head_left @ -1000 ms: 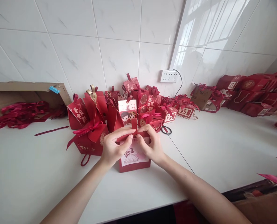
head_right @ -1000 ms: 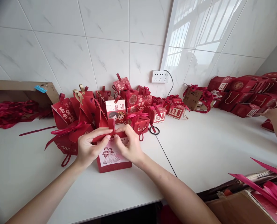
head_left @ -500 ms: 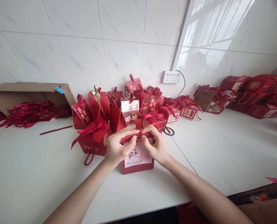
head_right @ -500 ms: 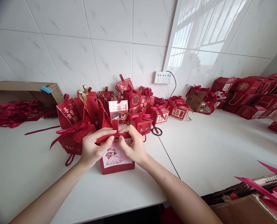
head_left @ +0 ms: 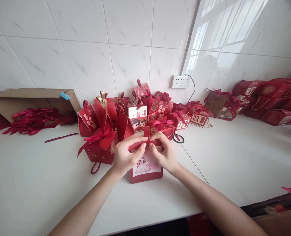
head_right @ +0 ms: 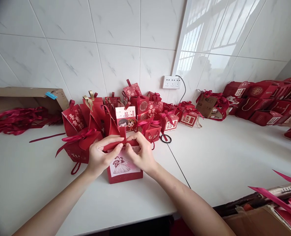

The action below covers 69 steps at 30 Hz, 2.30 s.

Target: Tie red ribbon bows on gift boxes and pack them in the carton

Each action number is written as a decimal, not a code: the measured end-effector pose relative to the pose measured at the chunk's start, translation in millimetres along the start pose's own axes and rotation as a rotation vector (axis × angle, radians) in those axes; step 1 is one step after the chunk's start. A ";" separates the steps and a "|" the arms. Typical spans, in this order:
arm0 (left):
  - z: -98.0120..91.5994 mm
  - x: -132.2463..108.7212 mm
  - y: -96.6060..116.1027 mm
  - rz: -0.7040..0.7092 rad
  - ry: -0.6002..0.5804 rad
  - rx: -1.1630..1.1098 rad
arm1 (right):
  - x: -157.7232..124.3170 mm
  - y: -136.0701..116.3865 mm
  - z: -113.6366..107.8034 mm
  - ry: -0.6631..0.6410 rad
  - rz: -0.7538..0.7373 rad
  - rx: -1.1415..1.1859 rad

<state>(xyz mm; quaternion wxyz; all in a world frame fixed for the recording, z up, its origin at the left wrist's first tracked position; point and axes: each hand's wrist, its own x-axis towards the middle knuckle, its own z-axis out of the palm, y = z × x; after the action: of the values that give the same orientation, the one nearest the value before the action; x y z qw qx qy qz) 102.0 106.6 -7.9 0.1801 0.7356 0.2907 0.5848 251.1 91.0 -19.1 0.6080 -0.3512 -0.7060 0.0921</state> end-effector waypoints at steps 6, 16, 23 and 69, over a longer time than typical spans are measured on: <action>-1.4 0.0 0.4 0.005 -0.018 -0.013 | -0.9 0.7 -0.3 -0.002 0.008 0.012; -1.7 0.1 -0.4 0.032 -0.017 -0.055 | -0.8 0.5 0.8 0.007 -0.011 0.014; -0.9 0.8 -0.4 0.021 -0.009 -0.040 | -1.0 1.5 2.0 0.018 -0.004 -0.008; 3.9 -4.2 -2.7 -0.060 0.068 0.048 | -2.8 -1.5 1.5 0.013 -0.005 -0.008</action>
<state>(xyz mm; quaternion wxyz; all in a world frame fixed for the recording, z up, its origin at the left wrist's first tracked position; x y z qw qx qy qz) 104.5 106.3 -13.7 0.1698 0.7103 0.3328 0.5966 249.2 88.7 -20.9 0.6112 -0.3525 -0.7035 0.0855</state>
